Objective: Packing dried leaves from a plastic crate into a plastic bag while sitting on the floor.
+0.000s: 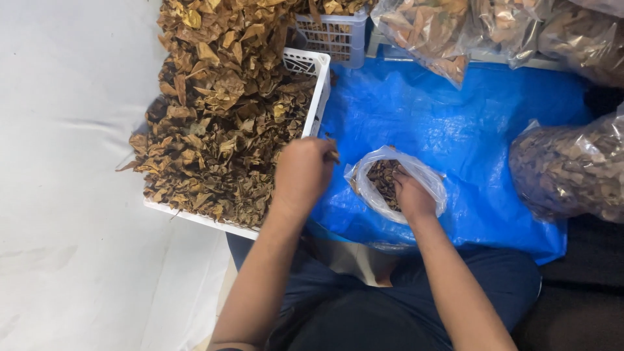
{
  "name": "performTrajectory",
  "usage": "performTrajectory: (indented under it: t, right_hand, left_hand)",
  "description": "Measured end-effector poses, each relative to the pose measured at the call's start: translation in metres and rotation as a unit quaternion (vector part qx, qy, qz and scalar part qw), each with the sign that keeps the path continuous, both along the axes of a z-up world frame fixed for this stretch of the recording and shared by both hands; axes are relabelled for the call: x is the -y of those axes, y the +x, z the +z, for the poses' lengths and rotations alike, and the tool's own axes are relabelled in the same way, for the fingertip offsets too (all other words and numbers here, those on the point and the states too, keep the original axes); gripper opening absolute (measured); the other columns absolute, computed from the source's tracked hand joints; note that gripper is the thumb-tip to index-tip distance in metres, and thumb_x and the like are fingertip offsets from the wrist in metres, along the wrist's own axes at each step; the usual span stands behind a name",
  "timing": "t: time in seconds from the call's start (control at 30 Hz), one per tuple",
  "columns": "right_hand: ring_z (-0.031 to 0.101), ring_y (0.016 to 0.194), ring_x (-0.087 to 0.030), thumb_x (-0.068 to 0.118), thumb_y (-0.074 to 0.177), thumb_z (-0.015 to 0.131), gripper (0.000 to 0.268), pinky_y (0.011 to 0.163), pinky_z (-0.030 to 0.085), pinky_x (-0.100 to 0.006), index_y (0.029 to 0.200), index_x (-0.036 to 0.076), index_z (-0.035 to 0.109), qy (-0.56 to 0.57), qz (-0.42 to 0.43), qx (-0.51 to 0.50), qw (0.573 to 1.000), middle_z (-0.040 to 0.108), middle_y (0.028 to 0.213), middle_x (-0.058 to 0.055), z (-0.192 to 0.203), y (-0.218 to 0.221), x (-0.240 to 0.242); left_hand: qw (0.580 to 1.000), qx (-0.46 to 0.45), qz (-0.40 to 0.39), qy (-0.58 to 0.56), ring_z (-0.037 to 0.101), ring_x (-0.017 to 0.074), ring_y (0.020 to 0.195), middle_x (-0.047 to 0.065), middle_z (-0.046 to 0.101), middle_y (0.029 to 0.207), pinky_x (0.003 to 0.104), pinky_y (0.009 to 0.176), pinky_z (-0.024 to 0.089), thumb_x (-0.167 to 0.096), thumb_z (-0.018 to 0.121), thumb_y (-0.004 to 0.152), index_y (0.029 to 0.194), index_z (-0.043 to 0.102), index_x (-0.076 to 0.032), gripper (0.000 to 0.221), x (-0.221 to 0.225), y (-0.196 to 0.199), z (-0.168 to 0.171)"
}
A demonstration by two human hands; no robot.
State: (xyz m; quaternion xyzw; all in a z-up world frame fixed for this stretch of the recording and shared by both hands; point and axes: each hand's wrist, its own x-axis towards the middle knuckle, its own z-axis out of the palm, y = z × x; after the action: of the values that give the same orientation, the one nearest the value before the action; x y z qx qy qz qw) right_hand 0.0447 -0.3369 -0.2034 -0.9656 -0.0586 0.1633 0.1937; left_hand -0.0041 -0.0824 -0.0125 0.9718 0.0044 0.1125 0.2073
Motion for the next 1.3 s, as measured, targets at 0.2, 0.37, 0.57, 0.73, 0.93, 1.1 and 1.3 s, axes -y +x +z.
performTrajectory:
  t: [0.2,0.37,0.57,0.73,0.93,1.1,1.3]
  right_hand:
    - [0.058,0.136,-0.031,0.022,0.109,0.049,0.037,0.107,0.055,-0.050,0.142,0.022,0.067,0.008,-0.002,-0.012,1.000,0.051,0.161,0.003,-0.010,0.004,0.004]
    - [0.058,0.106,-0.024,0.018,0.100,0.052,0.040,0.086,0.049,-0.040,0.136,0.014,0.068,0.203,-0.170,-0.102,0.959,0.064,0.125,-0.008,0.058,-0.004,-0.021]
    - [0.058,0.135,-0.033,0.018,0.104,0.045,0.040,0.109,0.052,-0.054,0.137,0.020,0.069,-0.048,-0.022,-0.068,0.996,0.060,0.148,-0.006,0.066,0.000,-0.021]
    - [0.060,0.132,-0.033,0.018,0.103,0.046,0.038,0.108,0.052,-0.055,0.132,0.019,0.070,-0.047,-0.012,-0.068,0.997,0.063,0.141,-0.007,0.054,0.006,-0.015]
    - [0.062,0.127,-0.034,0.018,0.102,0.048,0.034,0.106,0.052,-0.057,0.127,0.017,0.072,-0.041,-0.006,-0.080,0.996,0.066,0.132,-0.008,0.037,0.012,-0.008]
    - [0.065,0.123,-0.035,0.018,0.101,0.049,0.031,0.103,0.052,-0.058,0.121,0.016,0.074,-0.038,-0.018,-0.087,0.995,0.070,0.123,-0.009,0.028,0.012,-0.006]
    - [0.067,0.118,-0.036,0.018,0.100,0.051,0.029,0.101,0.052,-0.060,0.115,0.015,0.076,-0.030,-0.032,-0.078,0.996,0.073,0.113,-0.009,0.020,0.001,-0.006]
  left_hand:
    - [0.992,-0.069,-0.094,-0.039,0.075,0.0375,0.067,0.017,0.070,0.066,0.047,0.056,0.063,-0.003,0.070,0.072,0.076,0.077,-0.005,0.008,0.093,-0.003,-0.090]
    - [0.986,-0.097,-0.120,-0.059,0.076,0.0410,0.070,0.022,0.071,0.066,0.048,0.058,0.063,0.001,0.071,0.076,0.079,0.078,0.001,0.008,0.126,0.031,-0.130]
    - [0.989,-0.102,-0.103,-0.041,0.076,0.0439,0.074,0.025,0.072,0.069,0.051,0.061,0.064,0.004,0.069,0.079,0.079,0.078,0.007,0.009,0.138,0.067,-0.173]
    - [0.983,-0.141,-0.111,-0.027,0.077,0.0439,0.079,0.027,0.074,0.076,0.050,0.062,0.064,0.006,0.064,0.085,0.088,0.078,0.008,0.015,0.152,0.074,-0.203]
    - [0.974,-0.196,-0.105,-0.051,0.076,0.0467,0.083,0.029,0.073,0.080,0.057,0.064,0.062,0.001,0.057,0.089,0.096,0.075,0.012,0.022,0.154,0.077,-0.235]
    - [0.862,-0.181,0.122,-0.456,0.070,0.0272,0.102,0.013,0.076,0.117,0.038,0.095,0.052,-0.038,0.040,0.103,0.117,0.072,-0.004,0.049,0.139,0.056,-0.143]
    - [0.982,-0.149,-0.037,0.110,0.076,0.0364,0.086,0.017,0.075,0.084,0.054,0.072,0.061,-0.005,0.056,0.092,0.092,0.080,0.000,0.024,0.147,0.086,-0.207]
